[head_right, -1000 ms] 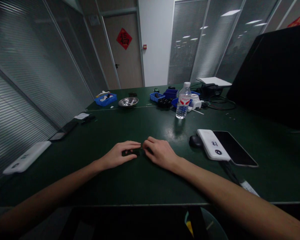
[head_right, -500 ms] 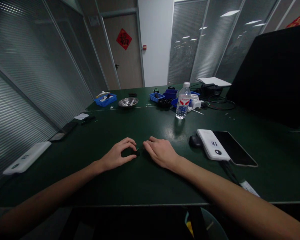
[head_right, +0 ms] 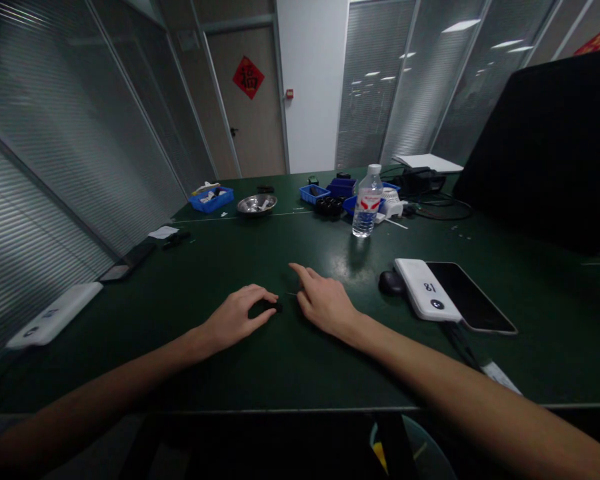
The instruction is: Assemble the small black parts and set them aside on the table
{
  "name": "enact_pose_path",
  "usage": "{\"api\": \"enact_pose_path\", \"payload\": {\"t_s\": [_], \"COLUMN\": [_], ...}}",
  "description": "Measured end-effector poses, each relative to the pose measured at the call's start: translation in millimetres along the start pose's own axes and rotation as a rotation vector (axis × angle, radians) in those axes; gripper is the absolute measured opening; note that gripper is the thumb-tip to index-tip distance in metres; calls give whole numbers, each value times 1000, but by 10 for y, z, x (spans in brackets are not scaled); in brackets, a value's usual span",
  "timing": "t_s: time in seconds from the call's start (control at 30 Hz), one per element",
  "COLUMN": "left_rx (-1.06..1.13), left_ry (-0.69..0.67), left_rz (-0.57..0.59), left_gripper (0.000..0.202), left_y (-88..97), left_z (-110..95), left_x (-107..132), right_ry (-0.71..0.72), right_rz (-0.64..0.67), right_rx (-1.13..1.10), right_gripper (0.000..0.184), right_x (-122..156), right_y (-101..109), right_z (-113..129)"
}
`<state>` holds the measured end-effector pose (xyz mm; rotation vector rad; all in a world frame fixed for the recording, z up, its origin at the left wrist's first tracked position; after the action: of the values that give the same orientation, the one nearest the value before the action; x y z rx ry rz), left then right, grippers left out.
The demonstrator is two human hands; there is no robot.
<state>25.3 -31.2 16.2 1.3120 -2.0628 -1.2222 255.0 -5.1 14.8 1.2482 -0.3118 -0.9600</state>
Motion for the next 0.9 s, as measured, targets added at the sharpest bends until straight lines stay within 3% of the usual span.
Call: {"api": "enact_pose_path", "payload": {"t_s": [0.1,0.2,0.33,0.47,0.7,0.8,0.9], "left_rx": [-25,-28,-50,-82,-188,-256,-312], "left_ry": [9,71,197,322,688,758,711], "left_rz": [8,21,-12,-185,-397,-446,-473], "left_gripper": [23,24,29,36,39,37,28], "left_y": [43,171,496,936,1576,1696,1710], "left_z": [61,279,840,1520,2641,2911,2966], "left_x": [17,10,0,63,430,562,590], "right_ry": [-2,4,17,16,17,16,14], "right_rz": [-4,-3,2,1,18,36,45], "right_rx": [-12,-21,-36,-45,-32,-25,-22], "right_gripper": [61,59,54,50,42,39,39], "right_x": [0,0,-1,0,-3,-2,0], "right_y": [-12,-4,26,48,45,54,61], "right_z": [-17,-20,-4,13,20,29,35]}}
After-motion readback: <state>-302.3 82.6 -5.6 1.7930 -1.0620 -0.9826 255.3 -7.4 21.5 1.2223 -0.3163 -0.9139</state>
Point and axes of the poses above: each hand's wrist, its own x-axis away from the middle knuckle, its own y-axis out of the back of the hand, z = x × y, the point moved 2 cm from there along -x, towards the middle knuckle, and after that the axes turned 9 degrees about y, right-handed, at the moved point
